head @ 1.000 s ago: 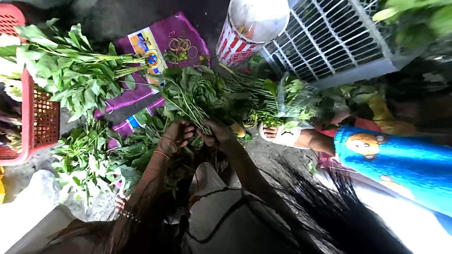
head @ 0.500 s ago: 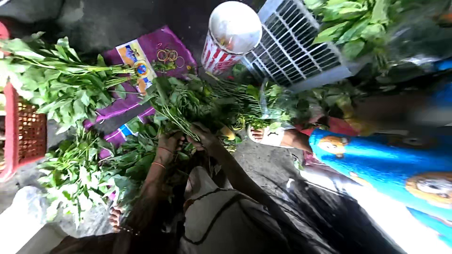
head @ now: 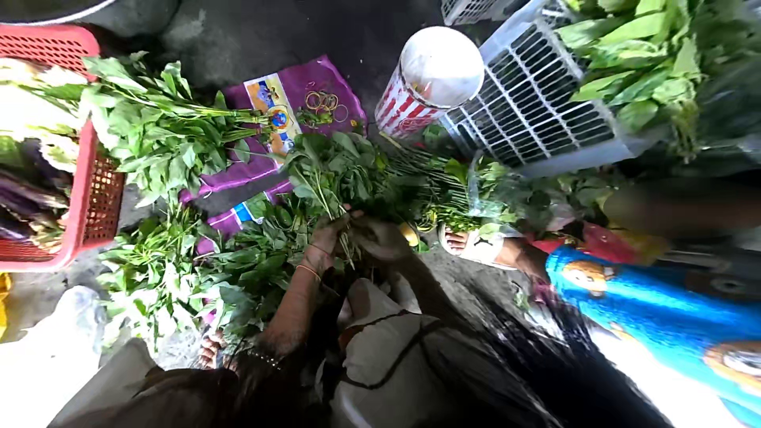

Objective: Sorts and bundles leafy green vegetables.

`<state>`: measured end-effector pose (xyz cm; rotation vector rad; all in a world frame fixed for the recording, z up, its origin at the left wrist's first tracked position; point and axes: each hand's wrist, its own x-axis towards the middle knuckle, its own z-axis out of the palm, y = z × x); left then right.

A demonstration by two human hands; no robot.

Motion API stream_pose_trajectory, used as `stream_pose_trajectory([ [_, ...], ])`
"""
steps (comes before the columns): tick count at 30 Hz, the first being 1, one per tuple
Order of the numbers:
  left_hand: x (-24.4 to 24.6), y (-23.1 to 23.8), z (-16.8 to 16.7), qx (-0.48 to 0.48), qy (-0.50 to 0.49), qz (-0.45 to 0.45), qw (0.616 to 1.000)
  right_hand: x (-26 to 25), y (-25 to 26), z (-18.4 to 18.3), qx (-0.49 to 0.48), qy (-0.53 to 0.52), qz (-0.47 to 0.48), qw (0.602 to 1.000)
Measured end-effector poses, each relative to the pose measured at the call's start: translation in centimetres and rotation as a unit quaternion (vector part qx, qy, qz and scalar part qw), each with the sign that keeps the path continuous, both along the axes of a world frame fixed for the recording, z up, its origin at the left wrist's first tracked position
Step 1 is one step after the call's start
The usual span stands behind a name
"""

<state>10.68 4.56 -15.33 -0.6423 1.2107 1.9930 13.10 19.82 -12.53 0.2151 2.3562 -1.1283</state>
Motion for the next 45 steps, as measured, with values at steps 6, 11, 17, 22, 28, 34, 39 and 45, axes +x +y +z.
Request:
stream_pose_trajectory([
  [6, 0.3, 0.0, -0.4, 0.021, 0.019, 0.009, 1.0, -1.6, -0.6, 1.4, 0.062, 0.13, -0.069, 0.987],
  [11, 0.7, -0.7, -0.4, -0.019, 0.043, -0.027, 0.999, -2.1, -2.2, -0.2, 0.08, 0.165, -0.03, 0.983],
  [17, 0.5, -1.4, -0.5, -0.042, 0.041, -0.036, 0.998, -2.0, -2.4, 0.6, 0.151, 0.181, 0.003, 0.972],
  [22, -0.1, -1.1, -0.2, -0.113, 0.008, -0.023, 0.993, -2.4, 0.2, 2.4, 0.132, 0.196, -0.028, 0.971],
  [28, -0.4, -2.1, -0.3, -0.147, 0.091, -0.152, 0.973, -2.2, 2.6, 2.5, 0.151, 0.14, -0.035, 0.978],
  [34, -0.4, -2.2, 0.1, -0.185, 0.138, -0.245, 0.942, -1.4, 2.5, 1.4, 0.157, 0.054, -0.055, 0.985],
  [39, -1.6, -4.3, 1.2, -0.077, 0.129, -0.162, 0.975, -2.2, 4.4, 5.1, 0.164, 0.169, -0.077, 0.969],
  [45, -2.2, -5.3, 0.6, -0.074, 0.177, -0.019, 0.981, -1.8, 7.1, 8.4, 0.092, 0.271, -0.131, 0.949],
])
